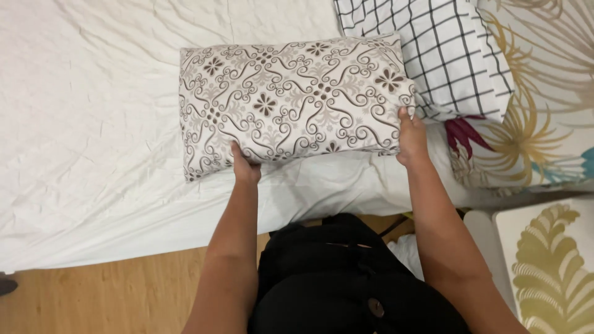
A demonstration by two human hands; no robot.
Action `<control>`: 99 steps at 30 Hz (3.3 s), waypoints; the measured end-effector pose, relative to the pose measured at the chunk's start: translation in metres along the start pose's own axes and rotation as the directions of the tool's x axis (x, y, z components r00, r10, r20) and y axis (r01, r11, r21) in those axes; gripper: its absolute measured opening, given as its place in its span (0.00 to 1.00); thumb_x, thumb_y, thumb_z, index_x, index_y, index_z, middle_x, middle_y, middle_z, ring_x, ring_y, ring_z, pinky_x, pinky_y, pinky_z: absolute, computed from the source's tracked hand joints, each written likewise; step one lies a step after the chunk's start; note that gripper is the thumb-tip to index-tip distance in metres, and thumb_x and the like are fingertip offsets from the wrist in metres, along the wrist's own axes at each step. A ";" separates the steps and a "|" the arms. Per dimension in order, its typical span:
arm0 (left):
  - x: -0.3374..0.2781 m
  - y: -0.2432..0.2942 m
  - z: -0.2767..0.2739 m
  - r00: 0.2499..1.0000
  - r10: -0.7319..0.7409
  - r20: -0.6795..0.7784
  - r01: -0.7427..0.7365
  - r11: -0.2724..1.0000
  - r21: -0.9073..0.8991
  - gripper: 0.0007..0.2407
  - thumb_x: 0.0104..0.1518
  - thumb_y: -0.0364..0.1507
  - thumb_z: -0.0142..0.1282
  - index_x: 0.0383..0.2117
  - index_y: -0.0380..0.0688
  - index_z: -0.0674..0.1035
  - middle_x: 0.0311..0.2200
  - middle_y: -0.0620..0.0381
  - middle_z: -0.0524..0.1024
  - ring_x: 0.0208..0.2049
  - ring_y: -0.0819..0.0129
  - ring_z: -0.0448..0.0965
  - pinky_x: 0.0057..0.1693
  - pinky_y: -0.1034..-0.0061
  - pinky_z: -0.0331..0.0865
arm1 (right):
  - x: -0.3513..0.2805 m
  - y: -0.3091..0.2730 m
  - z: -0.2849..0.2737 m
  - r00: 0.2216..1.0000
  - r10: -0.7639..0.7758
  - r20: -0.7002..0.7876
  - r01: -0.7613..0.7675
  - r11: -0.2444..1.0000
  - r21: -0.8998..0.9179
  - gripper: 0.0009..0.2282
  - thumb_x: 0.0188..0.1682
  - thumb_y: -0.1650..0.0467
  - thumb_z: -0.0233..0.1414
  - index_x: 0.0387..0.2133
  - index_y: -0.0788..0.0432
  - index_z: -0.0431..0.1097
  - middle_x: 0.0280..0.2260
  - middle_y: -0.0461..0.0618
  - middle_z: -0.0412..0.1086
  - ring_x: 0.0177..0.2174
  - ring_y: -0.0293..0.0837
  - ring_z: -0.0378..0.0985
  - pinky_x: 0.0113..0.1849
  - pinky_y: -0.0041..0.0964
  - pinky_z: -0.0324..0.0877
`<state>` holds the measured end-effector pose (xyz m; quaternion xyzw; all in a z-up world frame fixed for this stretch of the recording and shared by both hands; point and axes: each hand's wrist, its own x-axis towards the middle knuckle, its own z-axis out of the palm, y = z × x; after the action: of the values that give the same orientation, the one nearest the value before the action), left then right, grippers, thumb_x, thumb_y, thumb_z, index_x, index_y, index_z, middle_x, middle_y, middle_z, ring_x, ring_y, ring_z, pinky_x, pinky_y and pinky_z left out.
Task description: The person folds a patterned pillowcase on a bed, then picks up a pile of crumpled bedding from the floor and places it on the bed. They proceed to unfold and smooth out a white sheet and a brown duvet cover on the bed surface.
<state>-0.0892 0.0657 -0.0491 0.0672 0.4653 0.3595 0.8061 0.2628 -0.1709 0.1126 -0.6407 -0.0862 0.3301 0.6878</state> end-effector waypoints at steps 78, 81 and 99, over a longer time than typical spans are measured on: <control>-0.118 -0.211 0.052 0.786 -0.220 0.577 -0.558 -0.654 0.511 0.14 0.58 0.26 0.49 0.50 0.44 0.74 0.48 0.46 0.74 0.49 0.48 0.76 0.51 0.58 0.73 | 0.062 0.155 -0.084 0.884 0.456 0.108 -0.215 0.600 -0.771 0.16 0.51 0.60 0.55 0.39 0.63 0.70 0.24 0.55 0.73 0.21 0.48 0.76 0.26 0.44 0.70; -0.119 -0.207 0.035 0.756 -0.308 0.577 -0.637 -0.548 0.543 0.12 0.53 0.26 0.53 0.45 0.45 0.76 0.49 0.47 0.74 0.48 0.48 0.76 0.50 0.58 0.73 | 0.088 0.146 -0.068 0.798 0.588 0.134 -0.209 0.479 -0.853 0.19 0.48 0.62 0.56 0.47 0.63 0.70 0.28 0.54 0.75 0.23 0.48 0.78 0.26 0.45 0.74; -0.099 -0.075 -0.030 0.780 0.624 0.045 -0.239 0.231 0.943 0.32 0.57 0.36 0.65 0.62 0.31 0.61 0.55 0.37 0.61 0.52 0.51 0.67 0.55 0.62 0.64 | 0.143 0.144 0.011 0.929 0.202 0.310 0.208 0.407 -0.889 0.26 0.57 0.56 0.42 0.62 0.62 0.60 0.57 0.66 0.64 0.56 0.64 0.65 0.56 0.53 0.60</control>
<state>-0.1048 -0.0590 -0.0294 0.5651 0.6758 0.2572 0.3973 0.3167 -0.0866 -0.0639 -0.8359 -0.3809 0.3422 0.1977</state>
